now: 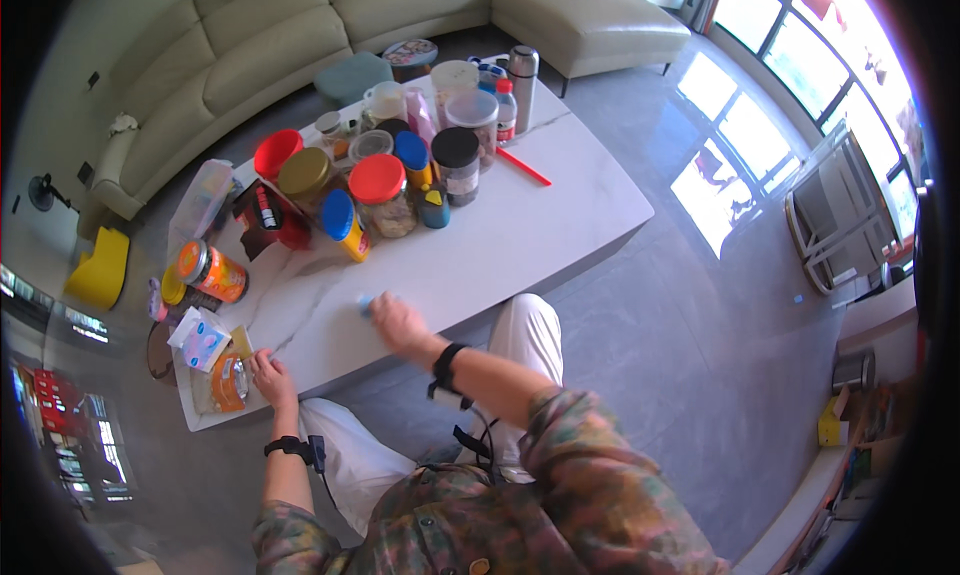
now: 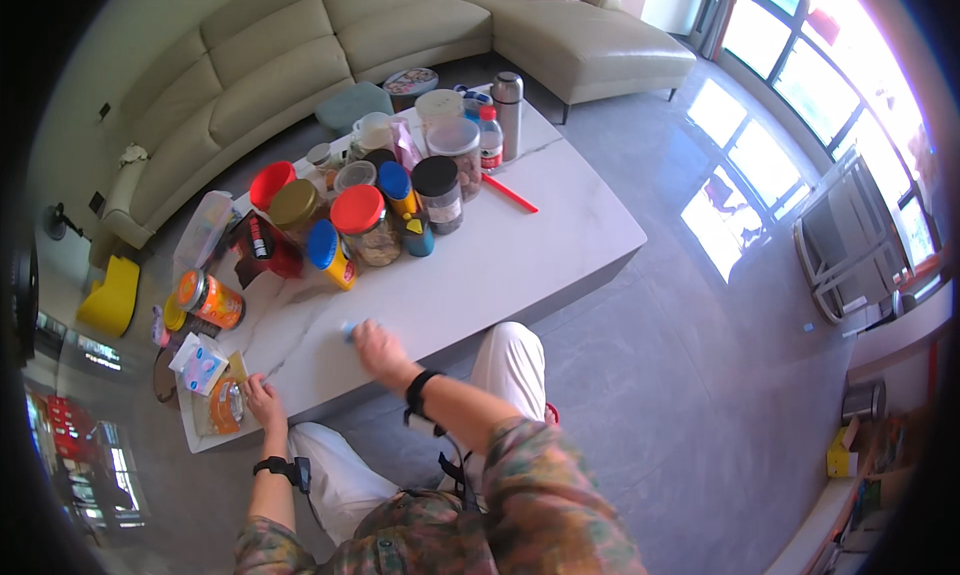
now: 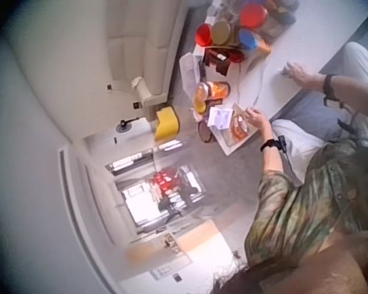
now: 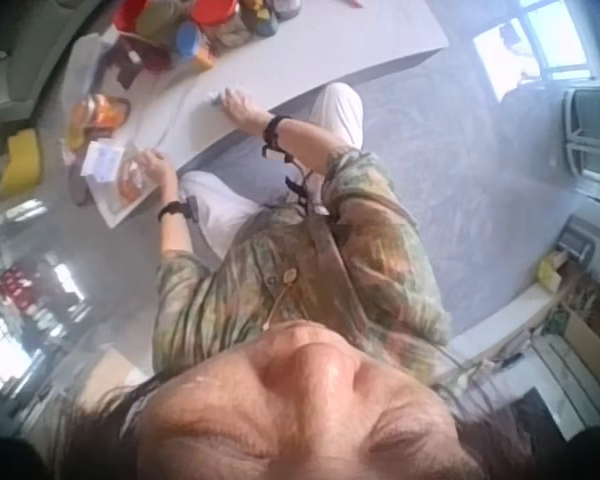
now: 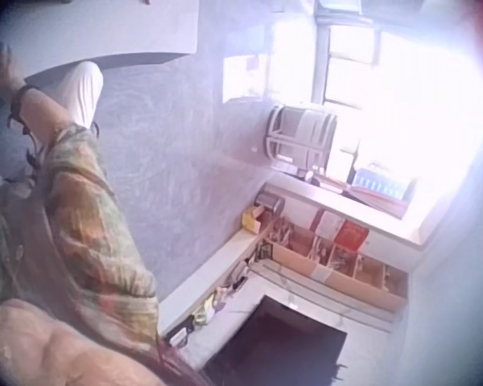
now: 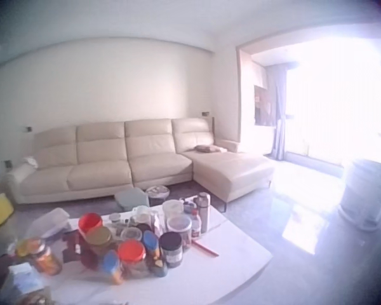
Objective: Clean a coffee table by wiping it and individual objects with a cloth.
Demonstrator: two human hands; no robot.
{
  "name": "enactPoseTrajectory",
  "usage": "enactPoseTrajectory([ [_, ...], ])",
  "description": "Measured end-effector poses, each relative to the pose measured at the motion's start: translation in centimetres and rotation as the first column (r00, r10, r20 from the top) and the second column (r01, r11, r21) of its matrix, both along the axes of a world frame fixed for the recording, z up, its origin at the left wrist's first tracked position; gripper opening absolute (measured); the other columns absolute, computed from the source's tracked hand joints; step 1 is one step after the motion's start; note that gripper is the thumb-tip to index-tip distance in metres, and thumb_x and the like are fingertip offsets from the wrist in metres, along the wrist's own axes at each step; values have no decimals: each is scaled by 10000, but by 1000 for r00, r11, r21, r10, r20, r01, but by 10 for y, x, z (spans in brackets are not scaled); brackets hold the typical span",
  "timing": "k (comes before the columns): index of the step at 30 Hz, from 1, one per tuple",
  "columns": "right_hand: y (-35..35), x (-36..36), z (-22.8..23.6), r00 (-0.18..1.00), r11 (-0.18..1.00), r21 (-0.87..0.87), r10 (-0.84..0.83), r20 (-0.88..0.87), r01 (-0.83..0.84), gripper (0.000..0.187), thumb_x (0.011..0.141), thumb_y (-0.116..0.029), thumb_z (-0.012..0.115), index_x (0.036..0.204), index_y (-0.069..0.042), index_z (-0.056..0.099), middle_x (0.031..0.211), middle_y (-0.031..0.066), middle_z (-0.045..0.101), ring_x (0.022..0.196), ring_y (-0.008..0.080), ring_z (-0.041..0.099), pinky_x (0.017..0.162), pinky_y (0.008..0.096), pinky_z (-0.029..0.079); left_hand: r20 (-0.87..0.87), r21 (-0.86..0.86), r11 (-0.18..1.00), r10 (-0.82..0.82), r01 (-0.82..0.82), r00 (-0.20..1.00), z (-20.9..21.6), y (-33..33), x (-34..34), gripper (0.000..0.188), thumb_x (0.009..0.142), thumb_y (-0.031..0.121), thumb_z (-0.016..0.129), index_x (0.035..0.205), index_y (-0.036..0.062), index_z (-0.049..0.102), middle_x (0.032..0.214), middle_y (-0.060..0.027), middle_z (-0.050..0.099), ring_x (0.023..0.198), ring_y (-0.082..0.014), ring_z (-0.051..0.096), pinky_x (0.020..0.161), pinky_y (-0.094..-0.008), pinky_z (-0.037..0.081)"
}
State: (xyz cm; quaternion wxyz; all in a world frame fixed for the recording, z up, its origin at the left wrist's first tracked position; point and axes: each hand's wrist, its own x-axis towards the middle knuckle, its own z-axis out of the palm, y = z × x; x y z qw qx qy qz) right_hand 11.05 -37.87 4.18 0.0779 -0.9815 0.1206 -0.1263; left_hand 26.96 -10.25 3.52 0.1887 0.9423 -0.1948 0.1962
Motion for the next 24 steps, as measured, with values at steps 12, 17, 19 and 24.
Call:
enactPoseTrajectory([
  [12,-147,-49,0,960,899,359,-279,24,253,206,839,-156,654,1021,-82,592,1000,159,606,968,351,606,813,467,515,-54,-15,992,123,-124,991,7,-3,-9,255,845,103,617,1093,111,558,1225,-92,573,1176,-320,550,908,-513,442],
  [17,-294,-105,4,777,758,307,-624,83,576,282,861,-128,627,1120,-48,548,1078,214,611,1026,407,624,874,496,515,-49,-28,996,85,-87,995,3,-24,-15,274,850,98,598,1122,121,574,1283,-96,555,1226,-317,527,971,-504,408],
  [19,-293,-86,19,744,700,333,-668,-8,632,281,867,-108,608,1137,-58,549,1127,203,602,1050,401,621,891,494,513,-17,-2,994,111,-111,994,7,-12,-20,283,846,98,597,1126,122,565,1278,-87,560,1231,-312,521,969,-501,407],
  [24,-312,-74,16,764,769,179,-635,116,613,264,873,-64,555,1137,-52,559,1151,170,595,1084,363,619,893,452,525,8,6,999,42,-42,999,9,-29,-20,299,830,96,596,1126,121,567,1285,-78,563,1240,-308,514,973,-495,399],
])
